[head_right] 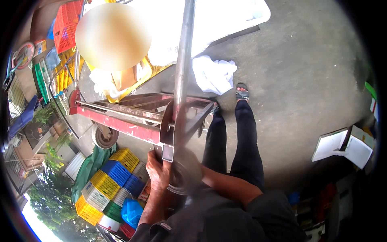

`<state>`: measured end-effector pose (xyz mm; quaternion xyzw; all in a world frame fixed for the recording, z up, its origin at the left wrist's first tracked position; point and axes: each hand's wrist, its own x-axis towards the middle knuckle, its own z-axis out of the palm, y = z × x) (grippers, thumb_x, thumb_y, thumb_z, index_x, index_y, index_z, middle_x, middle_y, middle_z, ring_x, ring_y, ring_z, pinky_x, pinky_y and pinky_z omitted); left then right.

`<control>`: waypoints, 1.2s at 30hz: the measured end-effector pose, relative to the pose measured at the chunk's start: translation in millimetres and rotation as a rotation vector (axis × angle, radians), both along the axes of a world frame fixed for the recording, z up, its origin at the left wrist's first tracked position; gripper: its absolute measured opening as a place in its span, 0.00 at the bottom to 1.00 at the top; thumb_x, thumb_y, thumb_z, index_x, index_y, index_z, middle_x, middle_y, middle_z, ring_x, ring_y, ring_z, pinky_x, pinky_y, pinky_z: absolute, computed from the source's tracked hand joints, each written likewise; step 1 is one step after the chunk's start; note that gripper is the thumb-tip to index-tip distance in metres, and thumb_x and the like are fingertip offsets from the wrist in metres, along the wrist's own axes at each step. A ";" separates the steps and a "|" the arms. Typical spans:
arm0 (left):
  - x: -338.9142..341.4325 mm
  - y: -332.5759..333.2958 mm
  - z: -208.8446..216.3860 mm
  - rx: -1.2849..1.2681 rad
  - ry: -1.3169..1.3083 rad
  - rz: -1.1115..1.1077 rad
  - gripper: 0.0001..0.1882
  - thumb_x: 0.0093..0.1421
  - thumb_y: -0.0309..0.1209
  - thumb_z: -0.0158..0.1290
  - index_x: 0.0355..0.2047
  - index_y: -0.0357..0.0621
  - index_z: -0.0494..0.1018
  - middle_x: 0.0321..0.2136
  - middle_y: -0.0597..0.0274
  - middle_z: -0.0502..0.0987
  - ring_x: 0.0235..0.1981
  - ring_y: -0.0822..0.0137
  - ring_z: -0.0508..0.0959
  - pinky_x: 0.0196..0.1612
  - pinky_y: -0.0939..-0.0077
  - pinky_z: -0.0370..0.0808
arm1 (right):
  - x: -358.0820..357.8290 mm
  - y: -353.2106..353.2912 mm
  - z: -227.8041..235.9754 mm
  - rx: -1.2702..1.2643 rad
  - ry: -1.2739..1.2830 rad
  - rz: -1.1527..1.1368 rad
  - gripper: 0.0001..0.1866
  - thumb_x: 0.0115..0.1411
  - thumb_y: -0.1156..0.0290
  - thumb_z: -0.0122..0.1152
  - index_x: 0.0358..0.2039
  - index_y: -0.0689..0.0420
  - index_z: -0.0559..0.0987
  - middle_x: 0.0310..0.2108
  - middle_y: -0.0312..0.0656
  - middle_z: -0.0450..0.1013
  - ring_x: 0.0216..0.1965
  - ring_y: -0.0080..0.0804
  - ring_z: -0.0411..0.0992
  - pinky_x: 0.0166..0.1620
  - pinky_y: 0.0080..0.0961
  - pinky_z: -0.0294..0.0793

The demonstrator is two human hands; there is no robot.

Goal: The person applies clear tape to the wheel of a hand truck, retrieves a bottle of motor oil, and pours the oil onto the wheel's axle while spinning it by hand.

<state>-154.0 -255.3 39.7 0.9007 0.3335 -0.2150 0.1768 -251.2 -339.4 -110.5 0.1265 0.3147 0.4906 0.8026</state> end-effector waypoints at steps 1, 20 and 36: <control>-2.6 -0.8 2.1 0.006 -0.012 -0.004 0.25 0.55 0.43 0.59 0.40 0.30 0.68 0.27 0.41 0.77 0.30 0.42 0.77 0.38 0.54 0.73 | -18.6 0.2 -12.0 0.149 0.191 -0.001 0.19 0.70 0.65 0.44 0.55 0.63 0.69 0.49 0.46 0.71 0.49 0.31 0.71 0.55 0.29 0.71; -27.9 -0.8 11.0 -0.026 0.140 -0.154 0.32 0.57 0.42 0.53 0.51 0.26 0.59 0.39 0.33 0.67 0.40 0.35 0.68 0.43 0.44 0.66 | -8.0 -19.4 32.2 0.300 0.348 -0.067 0.21 0.67 0.58 0.48 0.53 0.61 0.71 0.48 0.48 0.72 0.48 0.37 0.73 0.54 0.35 0.72; -69.1 8.5 -0.1 0.083 0.141 0.069 0.40 0.56 0.45 0.58 0.60 0.33 0.57 0.46 0.39 0.71 0.45 0.42 0.74 0.47 0.54 0.71 | 19.1 -16.4 49.4 -0.250 -0.206 0.070 0.21 0.66 0.60 0.51 0.54 0.59 0.71 0.48 0.46 0.72 0.49 0.38 0.72 0.55 0.35 0.70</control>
